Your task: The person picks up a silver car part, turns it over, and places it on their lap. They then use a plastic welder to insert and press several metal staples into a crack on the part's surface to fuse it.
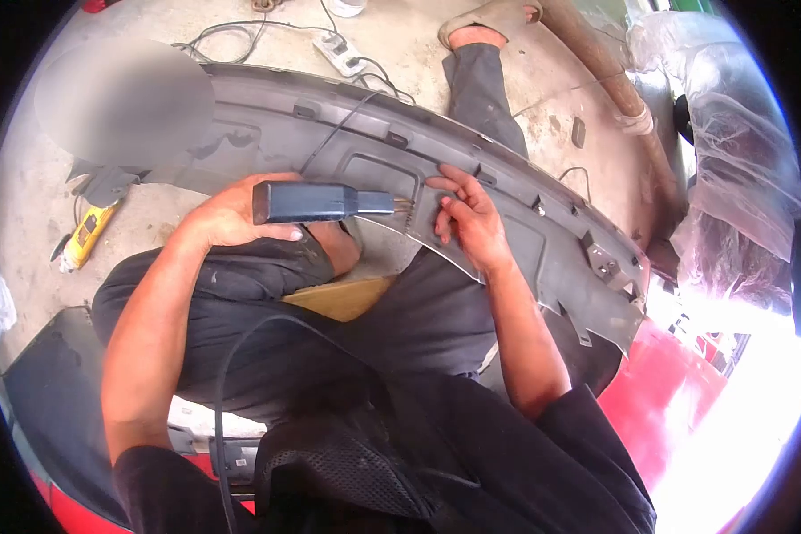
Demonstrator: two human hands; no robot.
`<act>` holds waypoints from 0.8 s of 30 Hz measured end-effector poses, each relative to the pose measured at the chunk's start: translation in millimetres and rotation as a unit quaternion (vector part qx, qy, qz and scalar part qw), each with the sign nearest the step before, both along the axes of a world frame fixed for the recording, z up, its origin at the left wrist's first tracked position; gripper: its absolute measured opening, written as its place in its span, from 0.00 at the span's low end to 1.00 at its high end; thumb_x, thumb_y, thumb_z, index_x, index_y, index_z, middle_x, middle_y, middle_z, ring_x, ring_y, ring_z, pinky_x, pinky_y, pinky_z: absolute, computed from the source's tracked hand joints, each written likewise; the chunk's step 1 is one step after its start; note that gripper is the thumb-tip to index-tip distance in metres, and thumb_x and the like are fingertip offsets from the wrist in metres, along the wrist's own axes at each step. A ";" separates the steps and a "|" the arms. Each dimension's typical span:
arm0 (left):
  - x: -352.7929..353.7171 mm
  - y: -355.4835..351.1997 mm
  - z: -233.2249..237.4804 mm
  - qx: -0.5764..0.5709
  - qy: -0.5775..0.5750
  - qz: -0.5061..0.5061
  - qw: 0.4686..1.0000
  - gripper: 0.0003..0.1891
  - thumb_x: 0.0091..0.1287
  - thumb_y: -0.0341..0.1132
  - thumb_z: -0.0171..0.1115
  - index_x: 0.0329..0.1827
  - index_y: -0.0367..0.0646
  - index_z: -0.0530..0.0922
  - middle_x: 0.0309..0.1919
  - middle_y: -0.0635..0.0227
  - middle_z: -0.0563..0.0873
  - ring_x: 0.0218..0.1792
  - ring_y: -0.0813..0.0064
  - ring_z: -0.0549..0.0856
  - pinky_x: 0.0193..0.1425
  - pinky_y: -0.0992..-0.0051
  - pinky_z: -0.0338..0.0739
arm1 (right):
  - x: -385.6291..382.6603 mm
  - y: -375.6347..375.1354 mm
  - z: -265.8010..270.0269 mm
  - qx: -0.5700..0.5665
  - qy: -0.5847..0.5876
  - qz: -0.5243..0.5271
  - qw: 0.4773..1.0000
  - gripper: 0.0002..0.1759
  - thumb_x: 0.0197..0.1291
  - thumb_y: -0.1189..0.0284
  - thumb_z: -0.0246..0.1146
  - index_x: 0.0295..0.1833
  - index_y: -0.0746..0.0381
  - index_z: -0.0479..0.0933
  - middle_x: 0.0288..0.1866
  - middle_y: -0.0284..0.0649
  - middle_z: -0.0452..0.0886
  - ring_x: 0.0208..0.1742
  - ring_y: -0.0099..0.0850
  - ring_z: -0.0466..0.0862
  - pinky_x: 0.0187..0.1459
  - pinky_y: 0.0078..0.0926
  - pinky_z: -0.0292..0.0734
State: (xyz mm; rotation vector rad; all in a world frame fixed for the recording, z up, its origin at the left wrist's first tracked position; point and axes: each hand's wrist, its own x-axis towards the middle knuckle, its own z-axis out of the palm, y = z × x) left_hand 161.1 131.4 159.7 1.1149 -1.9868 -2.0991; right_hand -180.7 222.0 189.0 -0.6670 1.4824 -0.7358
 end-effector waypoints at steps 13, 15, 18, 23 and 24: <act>1.7 1.1 -9.5 -0.007 0.002 -0.006 1.000 0.34 0.53 0.42 0.79 0.61 0.38 0.76 0.54 0.57 0.84 0.57 0.62 0.82 0.65 0.68 0.74 | 1.0 -0.4 0.6 0.001 0.007 0.001 1.000 0.27 0.69 0.83 0.48 0.74 0.68 0.60 0.65 0.46 0.75 0.26 0.24 0.79 0.26 0.21 0.76; 1.4 1.6 -10.4 -0.002 0.006 -0.002 1.000 0.34 0.52 0.40 0.79 0.61 0.38 0.76 0.52 0.58 0.85 0.56 0.64 0.82 0.64 0.69 0.74 | 0.7 -0.6 0.1 -0.002 0.006 0.002 1.000 0.27 0.69 0.83 0.48 0.74 0.68 0.60 0.65 0.46 0.75 0.26 0.24 0.79 0.26 0.21 0.76; 0.4 -0.4 -7.4 0.015 0.006 -0.005 1.000 0.34 0.52 0.40 0.79 0.61 0.38 0.76 0.52 0.58 0.85 0.56 0.65 0.82 0.64 0.69 0.73 | 1.0 -0.4 0.8 0.000 0.009 0.002 1.000 0.27 0.70 0.83 0.48 0.74 0.68 0.60 0.64 0.46 0.75 0.26 0.24 0.79 0.26 0.21 0.76; 2.2 3.3 -8.6 0.009 -0.007 0.009 1.000 0.35 0.52 0.41 0.80 0.62 0.38 0.76 0.55 0.57 0.84 0.58 0.63 0.81 0.65 0.68 0.73 | 1.7 -0.4 1.2 0.004 0.010 -0.001 1.000 0.27 0.70 0.83 0.48 0.74 0.68 0.60 0.64 0.44 0.76 0.26 0.24 0.79 0.27 0.20 0.76; 1.9 2.7 -7.0 0.005 -0.006 0.008 1.000 0.34 0.52 0.41 0.80 0.61 0.38 0.76 0.54 0.58 0.84 0.57 0.63 0.81 0.65 0.68 0.73 | 1.6 -0.6 1.2 0.004 0.010 -0.001 1.000 0.27 0.70 0.83 0.48 0.74 0.68 0.60 0.64 0.44 0.76 0.26 0.24 0.79 0.27 0.20 0.76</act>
